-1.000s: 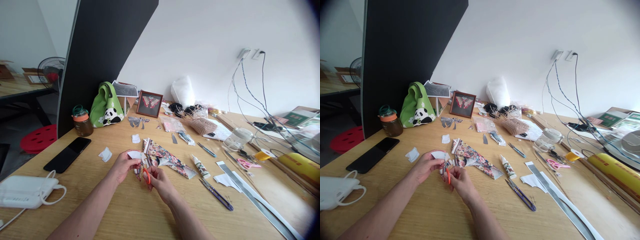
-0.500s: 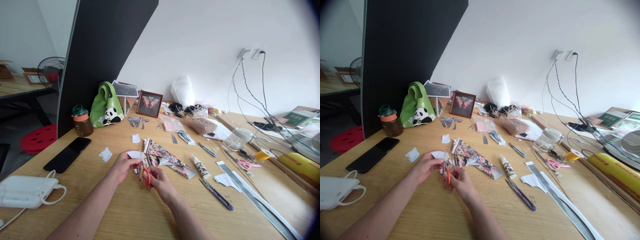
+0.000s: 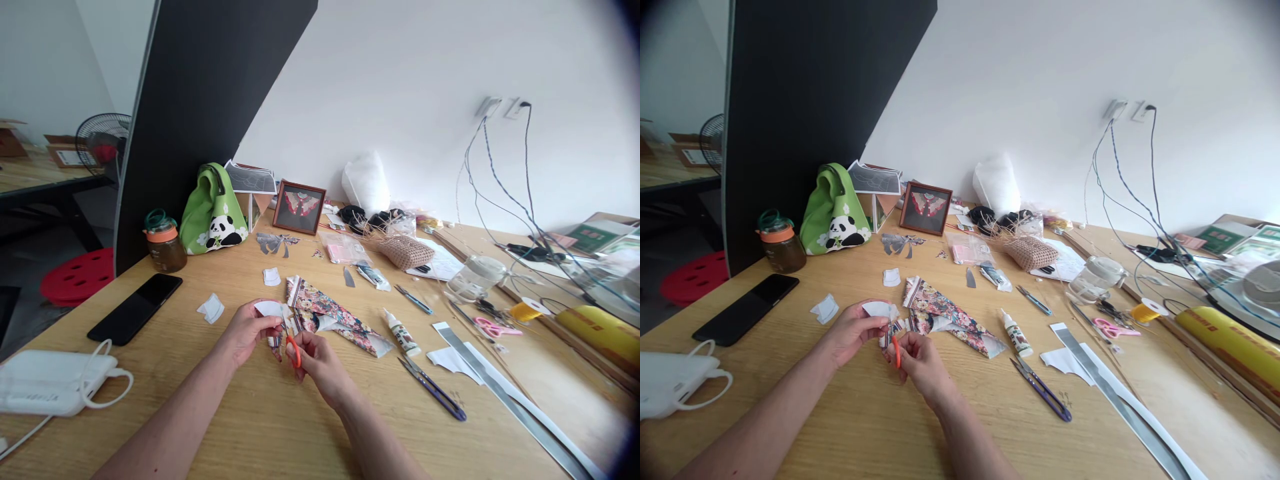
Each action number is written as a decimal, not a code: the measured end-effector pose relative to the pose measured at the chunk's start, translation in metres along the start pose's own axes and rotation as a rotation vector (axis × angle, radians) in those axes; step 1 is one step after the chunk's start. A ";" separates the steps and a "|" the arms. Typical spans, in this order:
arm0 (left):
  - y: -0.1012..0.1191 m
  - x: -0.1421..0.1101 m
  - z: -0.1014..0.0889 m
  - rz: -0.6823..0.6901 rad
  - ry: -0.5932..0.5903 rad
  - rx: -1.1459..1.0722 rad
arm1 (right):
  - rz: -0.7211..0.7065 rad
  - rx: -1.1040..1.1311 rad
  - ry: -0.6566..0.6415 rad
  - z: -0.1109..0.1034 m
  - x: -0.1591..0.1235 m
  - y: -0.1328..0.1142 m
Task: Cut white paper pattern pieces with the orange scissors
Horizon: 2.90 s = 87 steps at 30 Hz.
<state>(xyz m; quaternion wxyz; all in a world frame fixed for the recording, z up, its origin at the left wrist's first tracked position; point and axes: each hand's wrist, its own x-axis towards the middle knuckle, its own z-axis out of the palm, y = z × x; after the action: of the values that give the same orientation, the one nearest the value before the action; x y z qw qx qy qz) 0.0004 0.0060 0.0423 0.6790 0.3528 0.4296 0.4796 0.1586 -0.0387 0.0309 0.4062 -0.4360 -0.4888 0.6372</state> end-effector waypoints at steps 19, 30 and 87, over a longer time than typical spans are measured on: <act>0.000 0.000 -0.001 0.005 -0.006 0.010 | -0.001 -0.023 0.020 0.001 0.002 -0.001; 0.000 0.000 -0.002 0.007 0.017 0.015 | 0.009 -0.020 0.020 0.001 0.001 0.002; 0.001 -0.001 0.000 -0.008 0.024 0.006 | 0.006 -0.002 0.007 0.001 0.000 0.000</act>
<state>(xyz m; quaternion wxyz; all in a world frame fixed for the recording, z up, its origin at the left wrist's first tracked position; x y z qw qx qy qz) 0.0002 0.0051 0.0433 0.6747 0.3474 0.4406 0.4795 0.1573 -0.0391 0.0314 0.4055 -0.4403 -0.4867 0.6364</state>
